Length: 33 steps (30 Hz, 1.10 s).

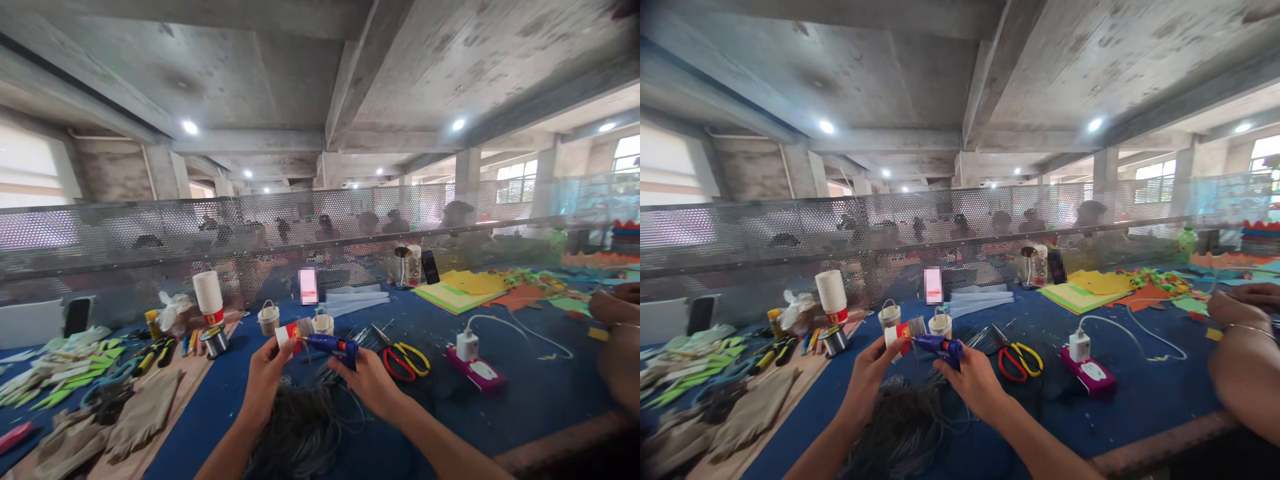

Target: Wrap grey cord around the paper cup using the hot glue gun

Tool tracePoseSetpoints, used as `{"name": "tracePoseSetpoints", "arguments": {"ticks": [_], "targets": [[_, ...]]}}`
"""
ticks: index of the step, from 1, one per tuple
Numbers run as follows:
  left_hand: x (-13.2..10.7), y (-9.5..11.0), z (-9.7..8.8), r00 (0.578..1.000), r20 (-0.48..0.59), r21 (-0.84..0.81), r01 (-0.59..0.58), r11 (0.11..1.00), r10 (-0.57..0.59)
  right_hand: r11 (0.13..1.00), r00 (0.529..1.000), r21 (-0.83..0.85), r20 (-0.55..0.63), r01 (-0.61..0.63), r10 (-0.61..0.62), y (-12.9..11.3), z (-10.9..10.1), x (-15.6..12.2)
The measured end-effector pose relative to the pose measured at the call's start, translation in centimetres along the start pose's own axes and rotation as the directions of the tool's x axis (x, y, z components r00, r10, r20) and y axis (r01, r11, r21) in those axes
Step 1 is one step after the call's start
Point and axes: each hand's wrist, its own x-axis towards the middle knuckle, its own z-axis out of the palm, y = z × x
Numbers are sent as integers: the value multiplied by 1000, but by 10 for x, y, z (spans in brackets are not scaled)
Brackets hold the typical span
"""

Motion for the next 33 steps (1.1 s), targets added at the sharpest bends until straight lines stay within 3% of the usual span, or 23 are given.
{"name": "tracePoseSetpoints", "arguments": {"ticks": [6, 33], "targets": [[1, -4, -2, 1000, 14, 15, 9, 1000, -10, 988, 998, -143, -21, 61, -65, 0, -2, 0], [2, -7, -4, 1000, 6, 68, 1, 998, -2, 978, 994, -192, -49, 87, -98, 0, -1, -3]]}}
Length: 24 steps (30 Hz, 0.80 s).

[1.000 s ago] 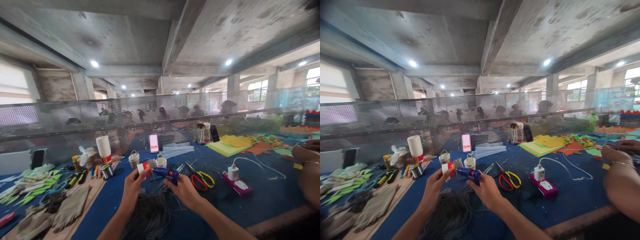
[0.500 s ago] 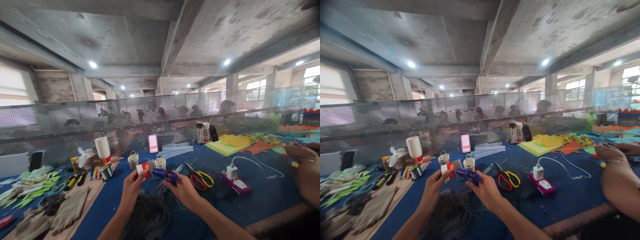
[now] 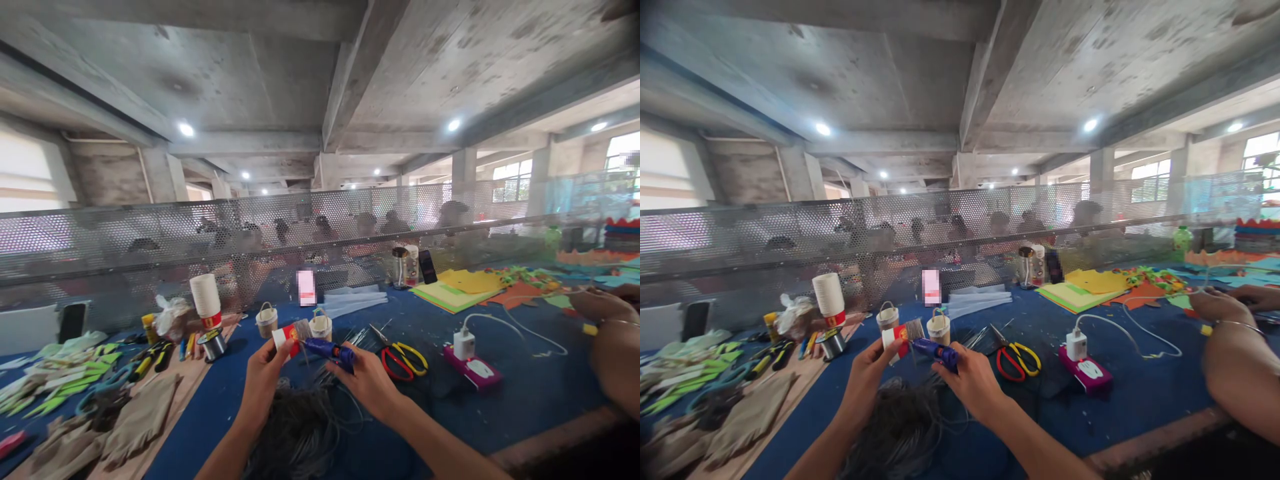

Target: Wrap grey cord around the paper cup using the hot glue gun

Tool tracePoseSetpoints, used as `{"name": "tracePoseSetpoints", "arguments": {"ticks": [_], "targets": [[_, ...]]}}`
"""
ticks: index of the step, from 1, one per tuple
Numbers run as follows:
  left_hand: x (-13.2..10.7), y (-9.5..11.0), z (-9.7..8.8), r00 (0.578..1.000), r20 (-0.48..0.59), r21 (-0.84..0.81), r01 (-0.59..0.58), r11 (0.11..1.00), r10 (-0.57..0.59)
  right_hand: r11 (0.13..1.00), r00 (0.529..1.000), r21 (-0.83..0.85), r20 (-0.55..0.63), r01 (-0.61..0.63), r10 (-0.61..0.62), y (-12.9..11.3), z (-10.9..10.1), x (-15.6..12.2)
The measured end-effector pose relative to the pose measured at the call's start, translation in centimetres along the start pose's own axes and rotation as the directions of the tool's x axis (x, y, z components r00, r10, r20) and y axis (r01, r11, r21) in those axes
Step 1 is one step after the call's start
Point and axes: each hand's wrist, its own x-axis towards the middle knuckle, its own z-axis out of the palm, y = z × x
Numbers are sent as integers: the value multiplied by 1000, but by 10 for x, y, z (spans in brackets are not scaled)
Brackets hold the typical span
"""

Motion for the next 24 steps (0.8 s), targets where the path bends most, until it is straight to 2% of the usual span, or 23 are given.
{"name": "tracePoseSetpoints", "arguments": {"ticks": [6, 24], "targets": [[1, 0, 1, 1000, -3, 13, -2, 1000, 2, 1000, 1000, 6, -2, 2, -2, 2, 1, 0], [-1, 3, 1, 1000, -2, 18, -1, 1000, 1, 988, 998, -142, 9, 56, -56, 3, -1, 0]]}}
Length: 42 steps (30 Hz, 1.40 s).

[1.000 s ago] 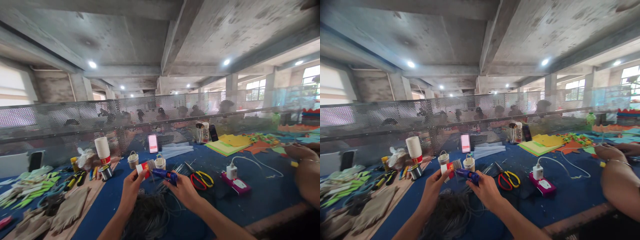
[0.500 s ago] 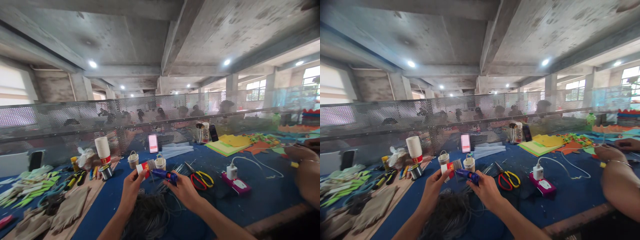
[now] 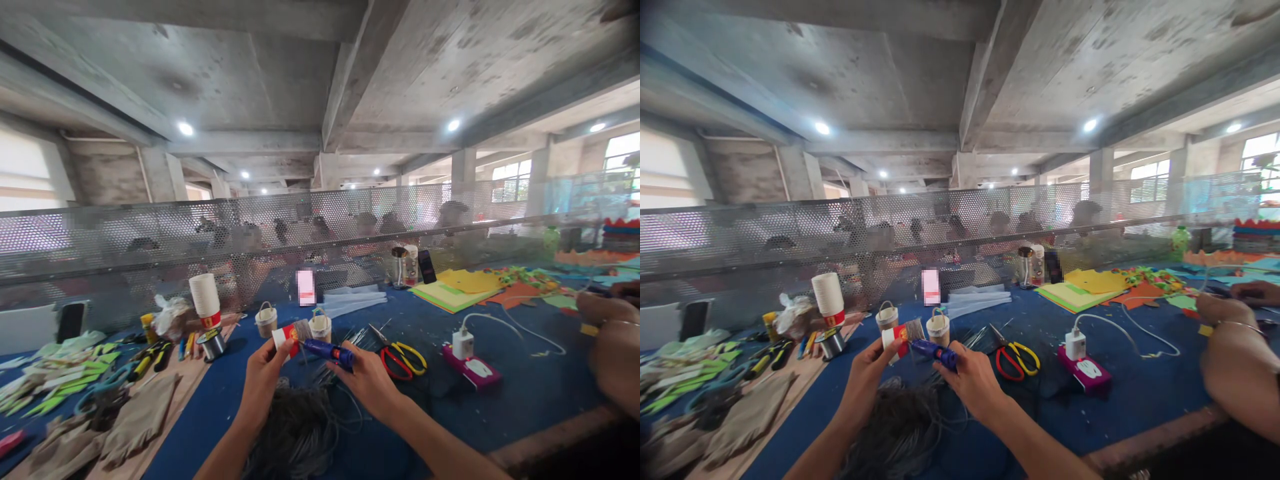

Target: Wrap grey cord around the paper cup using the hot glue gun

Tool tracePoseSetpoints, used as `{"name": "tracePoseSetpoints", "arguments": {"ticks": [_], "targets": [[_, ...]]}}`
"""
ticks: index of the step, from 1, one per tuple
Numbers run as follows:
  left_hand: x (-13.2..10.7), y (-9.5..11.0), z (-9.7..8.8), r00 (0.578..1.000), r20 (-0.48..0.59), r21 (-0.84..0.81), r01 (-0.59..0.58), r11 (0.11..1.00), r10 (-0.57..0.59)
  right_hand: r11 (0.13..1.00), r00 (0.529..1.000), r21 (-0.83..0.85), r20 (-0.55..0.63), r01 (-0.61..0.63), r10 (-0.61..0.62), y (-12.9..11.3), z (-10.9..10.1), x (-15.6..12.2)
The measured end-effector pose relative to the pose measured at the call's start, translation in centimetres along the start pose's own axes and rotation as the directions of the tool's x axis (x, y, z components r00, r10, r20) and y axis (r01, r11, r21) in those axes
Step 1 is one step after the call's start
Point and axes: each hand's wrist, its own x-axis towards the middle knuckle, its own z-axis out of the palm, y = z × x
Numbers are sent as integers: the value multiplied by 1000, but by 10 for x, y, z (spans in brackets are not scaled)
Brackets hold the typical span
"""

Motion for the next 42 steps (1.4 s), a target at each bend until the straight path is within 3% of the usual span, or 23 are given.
{"name": "tracePoseSetpoints", "arguments": {"ticks": [42], "targets": [[1, -4, -1, 1000, -16, 0, -9, 1000, 9, 1000, 1000, -21, -18, 22, -22, -1, -2, -2]]}}
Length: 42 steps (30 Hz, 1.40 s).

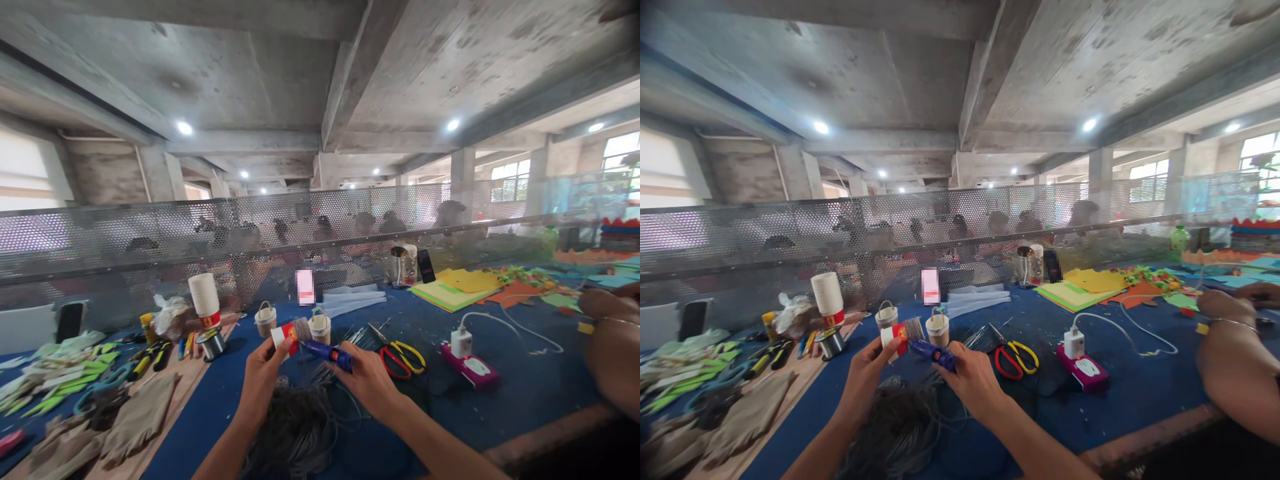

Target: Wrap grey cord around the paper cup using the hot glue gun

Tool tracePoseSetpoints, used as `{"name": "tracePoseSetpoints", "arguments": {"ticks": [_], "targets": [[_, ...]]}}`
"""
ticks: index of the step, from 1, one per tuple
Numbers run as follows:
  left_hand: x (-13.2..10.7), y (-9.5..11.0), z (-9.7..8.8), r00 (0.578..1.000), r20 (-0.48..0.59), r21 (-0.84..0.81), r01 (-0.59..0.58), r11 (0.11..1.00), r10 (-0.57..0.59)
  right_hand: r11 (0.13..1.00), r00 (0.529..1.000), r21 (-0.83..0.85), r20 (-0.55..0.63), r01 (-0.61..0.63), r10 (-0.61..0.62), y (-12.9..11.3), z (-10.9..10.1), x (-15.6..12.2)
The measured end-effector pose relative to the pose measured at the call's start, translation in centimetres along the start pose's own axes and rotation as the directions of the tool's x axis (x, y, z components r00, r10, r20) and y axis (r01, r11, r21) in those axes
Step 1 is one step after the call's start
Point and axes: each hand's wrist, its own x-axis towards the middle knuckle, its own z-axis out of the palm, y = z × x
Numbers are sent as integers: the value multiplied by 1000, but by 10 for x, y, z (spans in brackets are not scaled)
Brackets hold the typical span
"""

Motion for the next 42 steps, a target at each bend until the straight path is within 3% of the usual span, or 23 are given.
{"name": "tracePoseSetpoints", "arguments": {"ticks": [19, 32, 42], "targets": [[-1, -2, 1, 998, 52, -33, 23, 999, -22, 1000, 1000, -19, -30, -8, 8, -1, 1, 0], [0, -3, 1, 1000, 31, 0, 5, 1000, -5, 1000, 1000, -6, -8, 12, -12, 0, 1, 1], [2, -9, 0, 998, 57, 19, -9, 1000, 8, 999, 999, -24, -10, -46, 45, -1, 1, 0]]}}
